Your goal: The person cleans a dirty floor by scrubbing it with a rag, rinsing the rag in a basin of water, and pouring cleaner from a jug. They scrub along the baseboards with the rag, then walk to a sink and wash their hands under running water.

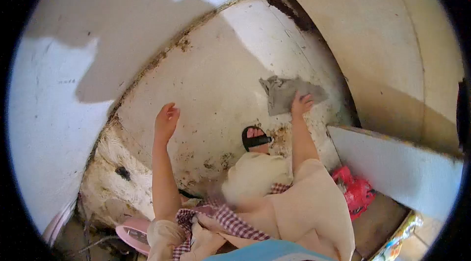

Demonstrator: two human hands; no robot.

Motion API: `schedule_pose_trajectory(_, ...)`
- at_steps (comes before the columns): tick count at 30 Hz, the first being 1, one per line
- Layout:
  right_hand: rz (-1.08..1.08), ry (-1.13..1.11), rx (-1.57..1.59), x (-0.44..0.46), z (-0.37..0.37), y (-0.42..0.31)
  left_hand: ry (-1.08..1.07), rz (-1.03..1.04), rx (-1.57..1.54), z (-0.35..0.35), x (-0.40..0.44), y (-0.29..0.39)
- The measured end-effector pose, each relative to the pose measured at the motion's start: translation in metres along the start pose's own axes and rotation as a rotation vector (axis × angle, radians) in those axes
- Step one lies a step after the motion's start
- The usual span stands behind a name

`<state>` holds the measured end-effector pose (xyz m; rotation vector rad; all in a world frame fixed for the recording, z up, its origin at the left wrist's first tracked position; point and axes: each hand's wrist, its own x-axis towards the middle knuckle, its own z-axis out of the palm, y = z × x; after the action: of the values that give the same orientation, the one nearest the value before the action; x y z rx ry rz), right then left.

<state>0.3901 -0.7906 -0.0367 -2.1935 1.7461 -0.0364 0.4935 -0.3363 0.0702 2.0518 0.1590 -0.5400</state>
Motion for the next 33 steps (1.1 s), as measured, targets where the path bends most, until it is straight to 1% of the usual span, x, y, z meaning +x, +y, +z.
schedule_pose_trajectory(1,0.088,0.029,-0.151,-0.003,0.011,-0.020,0.001,-0.055,0.055,-0.002,-0.006,-0.009)
schedule_pose_trajectory(2,0.015,0.128,-0.172,0.016,0.028,-0.031,0.001,-0.106,0.110,0.002,-0.010,-0.018)
schedule_pose_trajectory(4,-0.122,0.330,-0.209,0.047,0.064,-0.050,-0.038,-0.154,0.033,0.005,-0.026,-0.028)
schedule_pose_trajectory(6,-0.394,0.433,-0.055,0.074,0.067,-0.108,-0.028,-0.204,0.161,0.012,-0.040,-0.021)
schedule_pose_trajectory(7,-0.530,0.403,-0.056,0.096,0.079,-0.139,-0.044,-0.241,0.135,0.016,-0.044,-0.016)
schedule_pose_trajectory(8,-0.566,0.346,-0.065,0.099,0.088,-0.176,-0.062,-0.279,0.110,0.022,-0.044,-0.011)
schedule_pose_trajectory(9,-0.716,0.322,0.006,0.096,0.092,-0.213,-0.084,-0.321,0.084,0.026,-0.042,-0.004)
schedule_pose_trajectory(10,-0.761,0.178,-0.036,0.079,0.088,-0.242,-0.115,-0.335,0.067,0.032,-0.038,0.006)
schedule_pose_trajectory(11,-0.921,0.124,0.081,0.064,0.096,-0.255,-0.134,-0.322,0.092,0.037,-0.030,0.014)
schedule_pose_trajectory(12,-0.983,-0.031,-0.044,0.038,0.083,-0.265,-0.153,-0.303,0.111,0.045,-0.019,0.018)
schedule_pose_trajectory(13,-1.095,-0.127,-0.071,0.024,0.069,-0.257,-0.172,-0.278,0.126,0.055,-0.010,0.020)
schedule_pose_trajectory(14,-1.201,-0.219,-0.094,0.010,0.055,-0.245,-0.150,-0.207,0.186,0.060,0.000,0.016)
schedule_pose_trajectory(16,-1.310,-0.437,-0.118,0.023,0.031,-0.186,-0.104,-0.060,0.297,0.071,0.022,0.005)
schedule_pose_trajectory(17,-1.266,-0.430,-0.012,0.042,0.033,-0.143,-0.092,-0.046,0.360,0.072,0.031,0.011)
schedule_pose_trajectory(18,-1.149,-0.238,-0.118,0.057,0.025,-0.117,-0.075,-0.036,0.421,0.072,0.034,0.022)
schedule_pose_trajectory(19,-1.089,-0.045,-0.191,0.084,0.022,-0.100,-0.057,-0.036,0.482,0.072,0.033,0.029)
schedule_pose_trajectory(21,-0.950,0.098,-0.105,0.149,0.037,-0.112,-0.056,-0.072,0.459,0.076,0.019,0.036)
schedule_pose_trajectory(22,-0.870,0.249,-0.240,0.166,0.042,-0.137,-0.056,-0.089,0.450,0.076,0.008,0.036)
schedule_pose_trajectory(24,-0.735,0.066,-0.146,0.187,0.063,-0.221,-0.090,-0.092,0.447,0.076,-0.019,0.006)
schedule_pose_trajectory(25,-0.740,0.113,-0.132,0.183,0.073,-0.263,-0.106,-0.096,0.450,0.075,-0.033,-0.004)
schedule_pose_trajectory(26,-0.739,0.160,-0.115,0.169,0.088,-0.302,-0.114,-0.158,0.464,0.069,-0.040,-0.004)
schedule_pose_trajectory(28,-0.888,0.057,0.022,0.121,0.135,-0.352,-0.137,-0.287,0.488,0.055,-0.056,-0.003)
schedule_pose_trajectory(30,-1.047,-0.091,0.197,0.057,0.159,-0.365,-0.085,-0.386,0.476,0.041,-0.062,-0.022)
schedule_pose_trajectory(32,-1.185,-0.123,0.165,-0.026,0.119,-0.352,-0.010,-0.510,0.410,0.024,-0.065,-0.056)
schedule_pose_trajectory(33,-1.368,-0.233,0.176,-0.040,0.113,-0.330,0.049,-0.440,0.323,0.014,-0.075,-0.107)
